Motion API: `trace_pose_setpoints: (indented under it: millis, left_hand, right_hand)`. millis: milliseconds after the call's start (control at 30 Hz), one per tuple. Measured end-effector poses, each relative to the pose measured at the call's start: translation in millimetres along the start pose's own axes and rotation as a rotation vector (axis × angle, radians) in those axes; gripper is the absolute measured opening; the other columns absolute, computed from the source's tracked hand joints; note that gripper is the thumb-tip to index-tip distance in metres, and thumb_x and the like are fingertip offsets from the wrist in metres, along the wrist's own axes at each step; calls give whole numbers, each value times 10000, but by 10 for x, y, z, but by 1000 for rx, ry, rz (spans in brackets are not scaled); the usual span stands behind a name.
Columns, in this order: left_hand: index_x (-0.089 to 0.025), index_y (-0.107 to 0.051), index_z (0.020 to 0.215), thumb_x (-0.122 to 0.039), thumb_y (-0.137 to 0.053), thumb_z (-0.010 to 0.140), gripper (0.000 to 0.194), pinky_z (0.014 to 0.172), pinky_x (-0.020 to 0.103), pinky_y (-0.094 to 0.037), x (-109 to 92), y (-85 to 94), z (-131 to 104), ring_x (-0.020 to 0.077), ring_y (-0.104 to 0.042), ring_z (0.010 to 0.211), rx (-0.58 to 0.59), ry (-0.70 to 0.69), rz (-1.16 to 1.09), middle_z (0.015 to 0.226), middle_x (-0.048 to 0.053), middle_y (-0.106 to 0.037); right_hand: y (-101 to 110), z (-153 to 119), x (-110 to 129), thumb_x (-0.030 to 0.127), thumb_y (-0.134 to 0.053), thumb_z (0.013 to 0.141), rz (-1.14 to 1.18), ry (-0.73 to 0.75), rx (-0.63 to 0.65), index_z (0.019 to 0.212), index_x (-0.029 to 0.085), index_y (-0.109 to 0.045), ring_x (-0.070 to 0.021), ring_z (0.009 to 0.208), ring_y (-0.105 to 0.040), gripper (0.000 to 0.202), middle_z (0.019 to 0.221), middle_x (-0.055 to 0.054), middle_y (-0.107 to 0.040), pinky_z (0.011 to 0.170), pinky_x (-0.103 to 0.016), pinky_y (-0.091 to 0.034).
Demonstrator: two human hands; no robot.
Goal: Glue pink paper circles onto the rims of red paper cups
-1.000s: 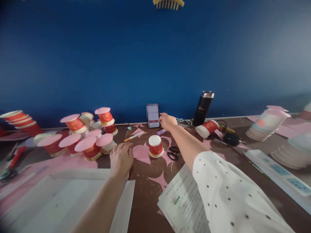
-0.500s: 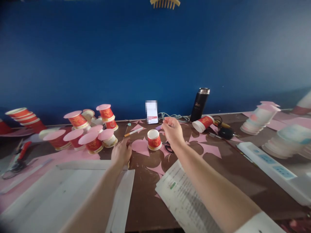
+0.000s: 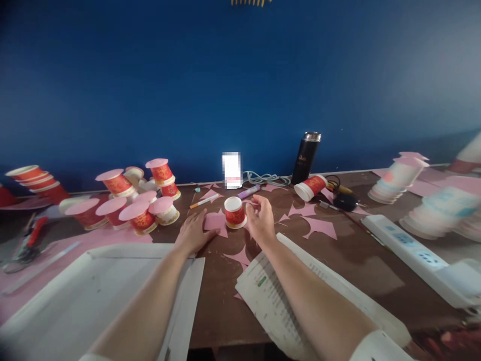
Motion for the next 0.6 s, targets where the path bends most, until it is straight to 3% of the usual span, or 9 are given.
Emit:
trace_pose_setpoints:
  millis: [600]
  left_hand:
    - [-196,-364,1411,-459,-570,790,705,980,446,-356,-108,75,-13,316,-477,1210,-36,33,59,1301,140,-565]
  right_hand:
    - [-42,-21,-84,274,-564,763,-103,15,68,1059,174,-589,-202,900,-627,313,1048,-87,-643,851,-362,-500]
Point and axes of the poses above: each hand's wrist, its own z-axis towards the middle knuckle, its own y-axis out of the back of the hand, x = y × z, the point moved 4 cm from there along z, towards the middle knuckle
